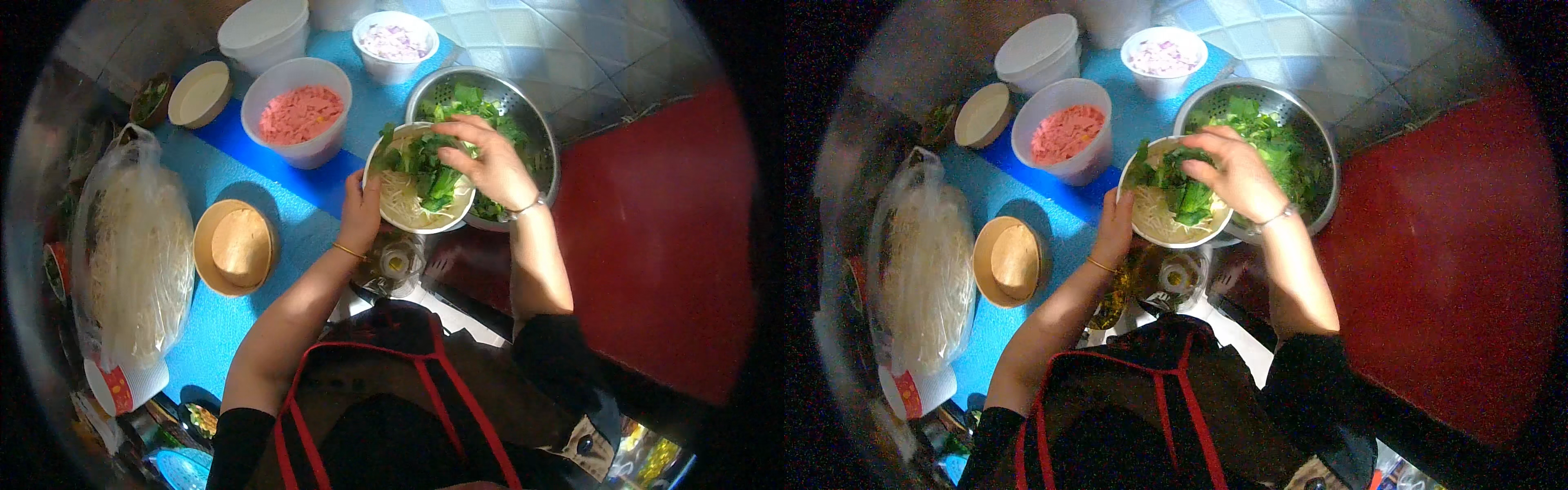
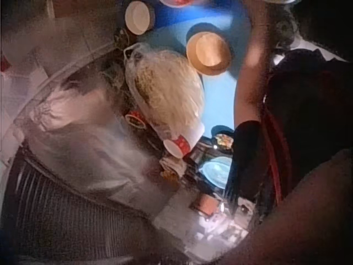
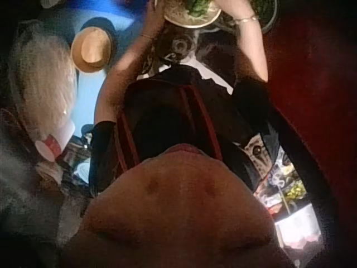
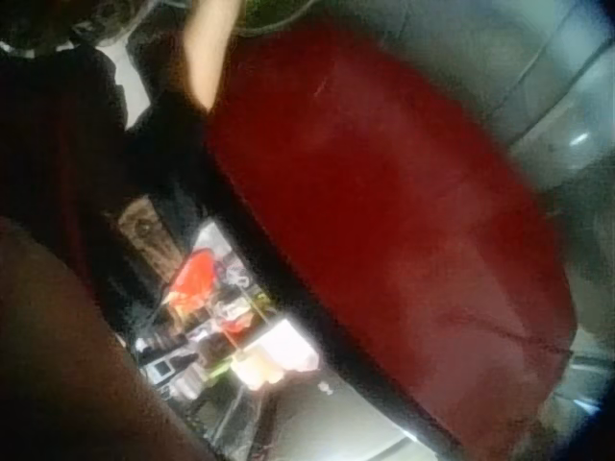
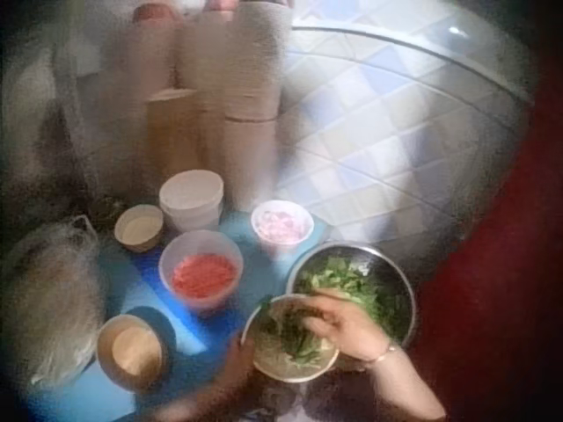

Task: The person assembles multiple noodle bowls by hand, placing bean sprouts and leafy greens into paper bowls. They repeatedly reach for ingredients, portion them into bowls, and set the filled bowls aside on the counter.

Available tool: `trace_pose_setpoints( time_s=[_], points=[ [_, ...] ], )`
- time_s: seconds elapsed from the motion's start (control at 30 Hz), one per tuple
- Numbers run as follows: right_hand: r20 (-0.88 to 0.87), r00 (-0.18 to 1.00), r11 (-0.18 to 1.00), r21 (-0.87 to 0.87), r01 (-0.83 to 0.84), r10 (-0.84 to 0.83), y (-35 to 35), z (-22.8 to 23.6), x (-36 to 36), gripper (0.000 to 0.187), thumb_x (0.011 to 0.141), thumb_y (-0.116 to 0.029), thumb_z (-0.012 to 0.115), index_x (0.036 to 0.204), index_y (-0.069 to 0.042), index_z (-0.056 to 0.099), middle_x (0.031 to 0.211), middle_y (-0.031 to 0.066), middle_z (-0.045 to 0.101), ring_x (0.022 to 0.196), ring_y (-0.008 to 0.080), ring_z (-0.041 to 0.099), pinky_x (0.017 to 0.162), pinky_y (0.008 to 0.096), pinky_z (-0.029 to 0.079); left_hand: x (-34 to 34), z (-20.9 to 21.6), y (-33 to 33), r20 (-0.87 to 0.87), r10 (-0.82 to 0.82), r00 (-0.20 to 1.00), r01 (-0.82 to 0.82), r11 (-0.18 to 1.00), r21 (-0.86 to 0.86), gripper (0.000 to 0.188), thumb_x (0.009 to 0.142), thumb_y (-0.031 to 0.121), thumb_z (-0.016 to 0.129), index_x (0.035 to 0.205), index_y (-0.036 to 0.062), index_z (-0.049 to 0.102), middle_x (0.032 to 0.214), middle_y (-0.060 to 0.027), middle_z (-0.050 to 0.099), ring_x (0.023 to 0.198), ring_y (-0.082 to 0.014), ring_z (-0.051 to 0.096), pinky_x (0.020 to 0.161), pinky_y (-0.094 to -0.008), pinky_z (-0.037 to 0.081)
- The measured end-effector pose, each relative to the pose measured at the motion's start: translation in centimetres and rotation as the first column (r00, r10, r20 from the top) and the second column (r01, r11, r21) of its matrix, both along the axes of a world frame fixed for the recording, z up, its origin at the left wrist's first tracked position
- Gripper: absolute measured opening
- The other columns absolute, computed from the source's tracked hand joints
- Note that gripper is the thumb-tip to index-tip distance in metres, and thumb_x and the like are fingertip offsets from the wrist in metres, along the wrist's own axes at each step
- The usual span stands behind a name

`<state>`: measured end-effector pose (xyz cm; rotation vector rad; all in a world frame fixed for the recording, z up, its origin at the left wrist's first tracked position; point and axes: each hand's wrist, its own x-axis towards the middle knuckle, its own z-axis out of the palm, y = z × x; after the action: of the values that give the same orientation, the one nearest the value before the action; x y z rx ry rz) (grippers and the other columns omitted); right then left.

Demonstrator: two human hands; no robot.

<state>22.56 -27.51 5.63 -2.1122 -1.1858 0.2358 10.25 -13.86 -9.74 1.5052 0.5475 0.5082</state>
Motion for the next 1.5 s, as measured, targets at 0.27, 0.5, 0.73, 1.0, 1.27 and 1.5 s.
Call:
trace_pose_setpoints(
  time_s=[0.27, 0.5, 0.73, 1.0, 1.27, 1.5],
  points=[
    [0.143, 0.933, 0.937, -0.163, -0.308, 0.331, 3.8, -3.1, -5.9, 0.026, 0.064, -0.008, 0.067, 0.089, -0.006, 0.062, 0.089, 0.0096, 0.055, 0.088, 0.0278, 0.054, 0.076, 0.0328, 0.044, -3.9, 3.7, 1.1, 0.093, 0.057, 0.994, -0.064, 0.995, 0.071, 0.044, 0.088, 0.032, 0.045, 0.115, -0.0013, 0.038, 0.105, -0.0187, 0.050, 0.095, -0.0248, 0.049, 0.083, -0.0320, 0.038],
    [0.241, 0.937, 0.966, -0.018, -0.257, 0.254, 8.6, 2.8, -4.8, 0.018, 0.078, -0.018, 0.059, 0.089, -0.004, 0.062, 0.084, 0.0117, 0.060, 0.081, 0.0218, 0.057, 0.072, 0.0305, 0.044, -9.2, 4.0, 4.2, -0.017, 0.196, 0.980, -0.196, 0.981, 0.017, 0.046, 0.088, 0.036, 0.043, 0.115, -0.0015, 0.038, 0.103, -0.0184, 0.051, 0.096, -0.0253, 0.049, 0.085, -0.0320, 0.037],
    [-0.089, 0.694, 0.654, -0.267, -0.708, 0.715, 18.5, 0.7, -5.0, 0.037, 0.087, -0.033, 0.047, 0.108, -0.002, 0.051, 0.096, 0.0132, 0.059, 0.090, 0.0199, 0.056, 0.080, 0.0291, 0.042, -14.1, 7.7, 5.0, -0.037, 0.173, 0.984, -0.177, 0.965, -0.192, 0.042, 0.087, 0.034, 0.042, 0.118, 0.0055, 0.034, 0.097, -0.0124, 0.053, 0.072, -0.0184, 0.057, 0.047, -0.0297, 0.048],
    [-0.282, 0.509, 0.468, -0.203, -0.860, 0.813, 23.1, -1.7, -10.7, 0.045, 0.075, -0.034, 0.063, 0.107, -0.003, 0.056, 0.097, 0.0113, 0.060, 0.093, 0.0172, 0.054, 0.081, 0.0290, 0.042, -18.7, 9.1, 5.7, -0.197, 0.252, 0.947, -0.279, 0.952, -0.125, 0.045, 0.087, 0.038, 0.040, 0.112, 0.0005, 0.034, 0.089, -0.0148, 0.054, 0.062, -0.0194, 0.058, 0.044, -0.0284, 0.050],
    [-0.457, 0.429, 0.559, 0.198, -0.805, 0.779, 22.6, 1.4, -17.2, 0.014, 0.071, -0.007, 0.063, 0.083, 0.000, 0.063, 0.075, 0.0057, 0.064, 0.070, 0.0075, 0.057, 0.065, 0.0217, 0.046, -24.4, 9.4, 5.4, -0.169, 0.377, 0.910, -0.413, 0.845, -0.340, 0.052, 0.085, 0.042, 0.039, 0.119, 0.0033, 0.033, 0.107, -0.0162, 0.051, 0.078, -0.0228, 0.060, 0.044, -0.0313, 0.053],
    [0.494, 0.108, 0.251, -0.233, -0.940, 0.863, 21.3, 1.3, -23.3, 0.010, 0.072, -0.015, 0.058, 0.077, -0.007, 0.061, 0.081, 0.0089, 0.057, 0.080, 0.0265, 0.052, 0.071, 0.0356, 0.041, -30.9, 8.8, 3.4, -0.108, 0.568, 0.816, -0.568, 0.751, -0.337, 0.057, 0.083, 0.046, 0.043, 0.116, 0.0002, 0.031, 0.101, -0.0184, 0.052, 0.077, -0.0228, 0.060, 0.046, -0.0317, 0.053]
  ],
)
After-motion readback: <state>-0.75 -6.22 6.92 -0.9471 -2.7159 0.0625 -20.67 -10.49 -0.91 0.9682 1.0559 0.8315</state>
